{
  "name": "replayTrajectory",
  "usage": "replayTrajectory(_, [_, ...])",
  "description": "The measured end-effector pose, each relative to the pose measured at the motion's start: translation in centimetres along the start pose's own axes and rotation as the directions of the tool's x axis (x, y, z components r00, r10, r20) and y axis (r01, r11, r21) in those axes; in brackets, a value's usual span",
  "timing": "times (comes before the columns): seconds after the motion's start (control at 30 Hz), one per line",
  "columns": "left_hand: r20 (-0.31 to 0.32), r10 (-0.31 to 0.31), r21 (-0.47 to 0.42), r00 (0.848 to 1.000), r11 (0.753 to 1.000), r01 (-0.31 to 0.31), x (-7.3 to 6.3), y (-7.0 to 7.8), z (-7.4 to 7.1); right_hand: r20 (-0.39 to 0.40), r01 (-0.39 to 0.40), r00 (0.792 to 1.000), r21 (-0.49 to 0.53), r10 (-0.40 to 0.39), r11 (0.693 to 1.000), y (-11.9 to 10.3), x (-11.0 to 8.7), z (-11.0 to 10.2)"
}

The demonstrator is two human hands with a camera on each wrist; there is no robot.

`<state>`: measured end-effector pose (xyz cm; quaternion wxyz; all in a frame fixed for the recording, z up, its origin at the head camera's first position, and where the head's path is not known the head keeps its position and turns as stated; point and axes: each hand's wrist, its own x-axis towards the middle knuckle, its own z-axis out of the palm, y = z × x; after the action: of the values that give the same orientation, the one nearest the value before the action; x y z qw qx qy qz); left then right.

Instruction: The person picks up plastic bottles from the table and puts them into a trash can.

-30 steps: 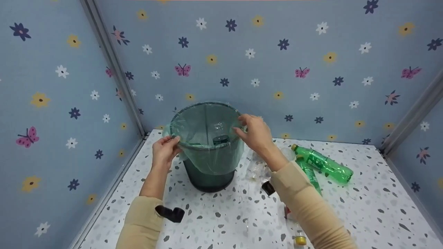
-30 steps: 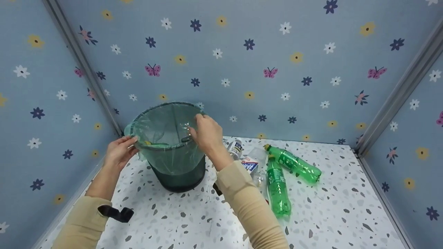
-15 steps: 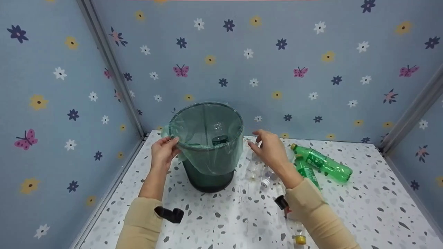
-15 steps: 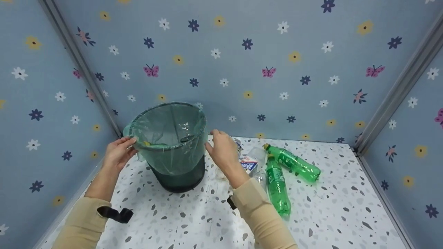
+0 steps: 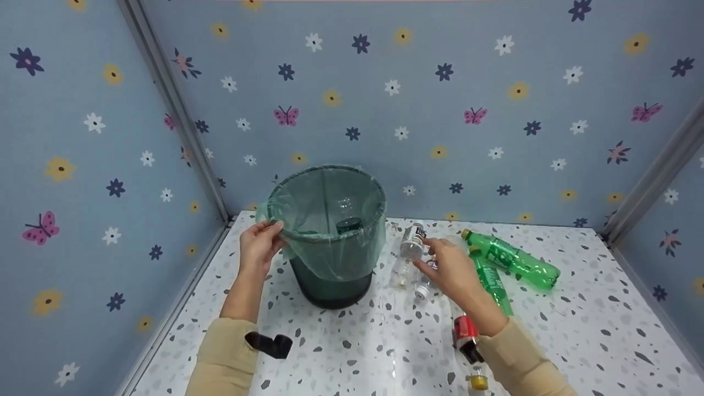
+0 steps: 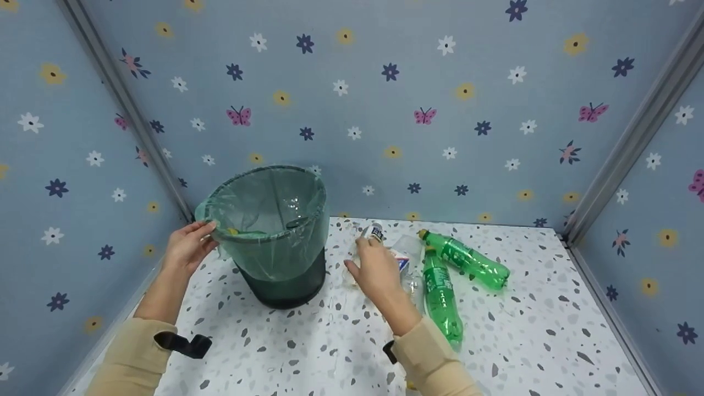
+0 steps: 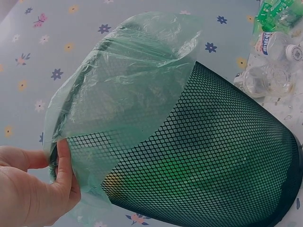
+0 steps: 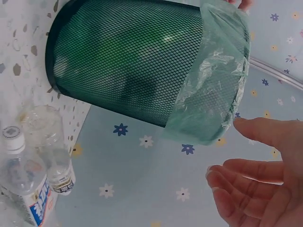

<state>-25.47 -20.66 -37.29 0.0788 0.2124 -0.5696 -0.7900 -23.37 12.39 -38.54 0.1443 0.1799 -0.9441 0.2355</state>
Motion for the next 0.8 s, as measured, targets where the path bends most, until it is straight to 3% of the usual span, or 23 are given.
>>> replayTrajectory(0.53, [-0.002, 0.015, 0.006, 1.000, 1.000, -0.015, -0.1, 0.0, 0.0, 0.059, -0.062, 0.996, -0.075, 0.067, 0.995, 3.5, -5.0, 2.2])
replayTrajectory(0.8, [0.007, 0.011, -0.007, 1.000, 1.000, -0.011, 0.0, -0.1, 0.0, 0.142, -0.137, 0.978, -0.122, 0.154, 0.983, 5.6, -6.6, 3.2])
